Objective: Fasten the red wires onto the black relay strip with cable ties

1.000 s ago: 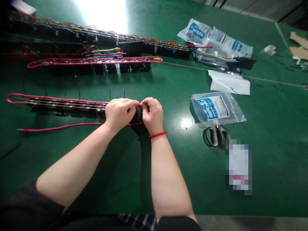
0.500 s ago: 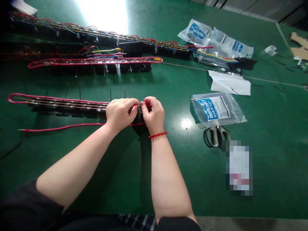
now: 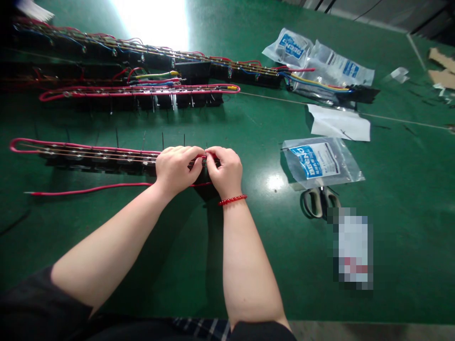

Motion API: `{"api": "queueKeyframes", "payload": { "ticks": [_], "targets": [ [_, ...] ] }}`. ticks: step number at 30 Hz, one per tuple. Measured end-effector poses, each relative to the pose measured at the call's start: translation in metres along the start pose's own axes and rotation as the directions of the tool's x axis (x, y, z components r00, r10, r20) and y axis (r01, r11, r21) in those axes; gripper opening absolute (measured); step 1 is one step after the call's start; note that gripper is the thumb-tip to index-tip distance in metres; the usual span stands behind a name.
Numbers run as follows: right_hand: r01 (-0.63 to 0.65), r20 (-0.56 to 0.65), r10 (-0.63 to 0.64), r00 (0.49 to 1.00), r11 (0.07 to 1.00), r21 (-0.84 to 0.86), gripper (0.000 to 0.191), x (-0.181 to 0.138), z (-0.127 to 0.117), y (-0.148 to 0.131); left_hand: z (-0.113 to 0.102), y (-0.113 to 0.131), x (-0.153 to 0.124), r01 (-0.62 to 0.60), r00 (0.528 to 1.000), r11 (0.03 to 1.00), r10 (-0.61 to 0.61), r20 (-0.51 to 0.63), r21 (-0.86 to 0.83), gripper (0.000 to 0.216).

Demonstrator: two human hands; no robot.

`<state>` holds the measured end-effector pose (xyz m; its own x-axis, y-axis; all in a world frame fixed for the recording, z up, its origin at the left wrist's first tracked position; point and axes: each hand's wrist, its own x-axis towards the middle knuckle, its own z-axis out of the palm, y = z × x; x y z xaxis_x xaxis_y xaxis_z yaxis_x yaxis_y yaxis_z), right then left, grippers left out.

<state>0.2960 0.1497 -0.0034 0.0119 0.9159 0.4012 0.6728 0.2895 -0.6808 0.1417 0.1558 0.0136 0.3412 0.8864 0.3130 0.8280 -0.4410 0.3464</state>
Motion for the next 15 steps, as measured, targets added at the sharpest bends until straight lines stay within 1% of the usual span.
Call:
{"api": "queueKeyframes", "payload": {
  "ticks": [6,15],
  "targets": [
    [-0.003,0.02,0.004,1.0,1.0,-0.018,0.021,0.0,-0.0008,-0.0016,0.0005,0.0008,0.0005,0.003,1.0,1.0,-0.003,-0.003,0.029,0.021],
    [0.012,0.036,-0.01,0.999,0.998,-0.066,0.02,-0.0002,0.0003,0.0001,0.0005,-0.0004,-0.0004,-0.026,1.0,0.999,0.026,-0.006,0.032,0.025]
  ]
}}
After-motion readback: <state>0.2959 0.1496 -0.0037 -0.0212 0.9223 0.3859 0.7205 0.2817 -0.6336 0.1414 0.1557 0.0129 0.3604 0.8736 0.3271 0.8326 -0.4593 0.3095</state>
